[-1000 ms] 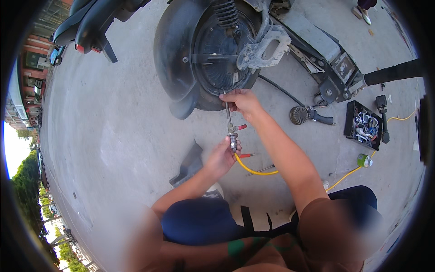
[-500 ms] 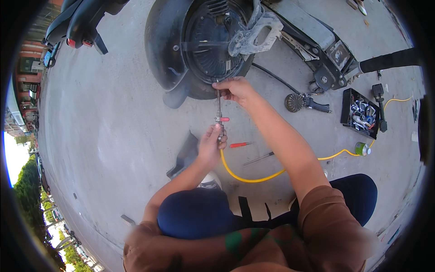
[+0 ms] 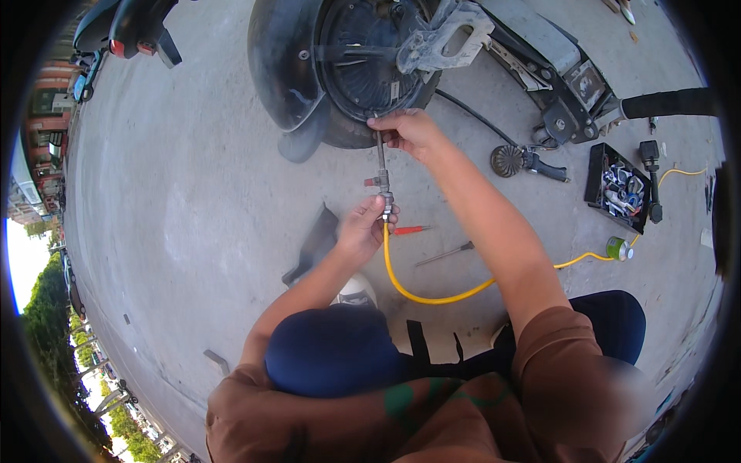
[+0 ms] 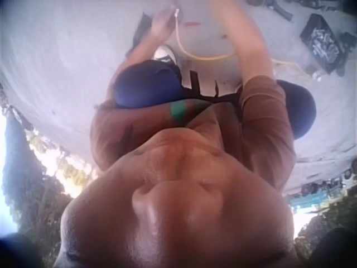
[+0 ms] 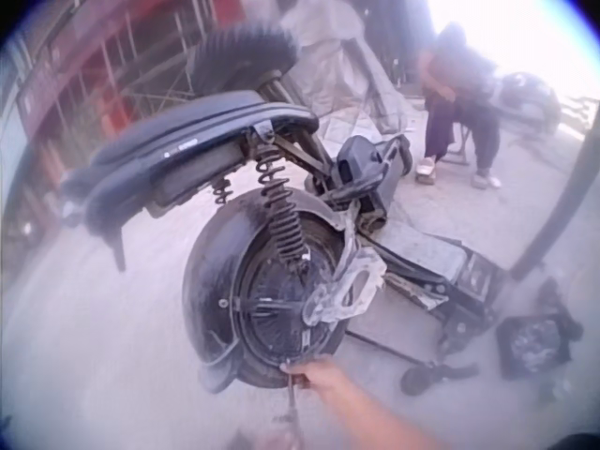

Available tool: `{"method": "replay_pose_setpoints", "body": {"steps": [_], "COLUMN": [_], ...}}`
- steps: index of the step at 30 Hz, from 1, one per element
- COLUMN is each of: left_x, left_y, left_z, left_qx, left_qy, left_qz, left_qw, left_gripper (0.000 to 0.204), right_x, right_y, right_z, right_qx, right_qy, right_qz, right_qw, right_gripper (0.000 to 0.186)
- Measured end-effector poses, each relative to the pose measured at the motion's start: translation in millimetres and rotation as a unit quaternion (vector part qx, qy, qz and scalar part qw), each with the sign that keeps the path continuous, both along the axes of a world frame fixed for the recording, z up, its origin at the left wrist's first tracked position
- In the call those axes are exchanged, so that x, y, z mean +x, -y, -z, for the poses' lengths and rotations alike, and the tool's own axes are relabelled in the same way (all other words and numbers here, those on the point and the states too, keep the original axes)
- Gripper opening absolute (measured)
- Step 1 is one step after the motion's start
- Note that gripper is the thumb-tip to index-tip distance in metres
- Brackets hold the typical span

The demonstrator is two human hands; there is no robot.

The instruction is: The person works on a motorcycle's rear wheel area, using a tire pressure gauge to check the tire, then uses a screwdriver and a pneumatic impact wrench to adjust components near the wheel. The person remains crouched throughout, handling tools and the wheel assembly.

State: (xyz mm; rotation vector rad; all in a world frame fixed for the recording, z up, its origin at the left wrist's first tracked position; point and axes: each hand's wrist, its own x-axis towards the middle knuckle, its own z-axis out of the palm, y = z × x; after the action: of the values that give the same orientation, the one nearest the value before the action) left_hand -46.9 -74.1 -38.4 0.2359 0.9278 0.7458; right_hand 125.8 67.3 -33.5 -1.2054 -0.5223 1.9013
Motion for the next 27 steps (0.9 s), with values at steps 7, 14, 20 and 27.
{"method": "replay_pose_setpoints", "body": {"steps": [7,14,20,27], "left_x": [-8,11,11,16], "left_y": [-2,-2,-22,-19], "left_z": [20,-22,-18,-17], "left_qx": [-0.139,0.26,0.307,0.101], "left_qy": [0.222,-0.321,-0.496,-0.155], "left_qz": [-0.044,0.042,0.118,-0.016], "left_qw": [0.964,0.91,0.804,0.983], "left_gripper": [0.029,0.042,0.032,0.035], "right_x": [0,-3,-3,1], "right_y": [1,2,0,-1], "right_z": [-7,-7,-4,-5], "right_qx": [-0.01,0.01,0.023,0.013], "right_qy": [0.032,0.054,0.04,0.027], "right_qz": [-0.019,-0.018,-0.019,-0.028], "right_qw": [0.999,0.998,0.999,0.999], "right_gripper": [0.015,0.016,0.016,0.014]}}
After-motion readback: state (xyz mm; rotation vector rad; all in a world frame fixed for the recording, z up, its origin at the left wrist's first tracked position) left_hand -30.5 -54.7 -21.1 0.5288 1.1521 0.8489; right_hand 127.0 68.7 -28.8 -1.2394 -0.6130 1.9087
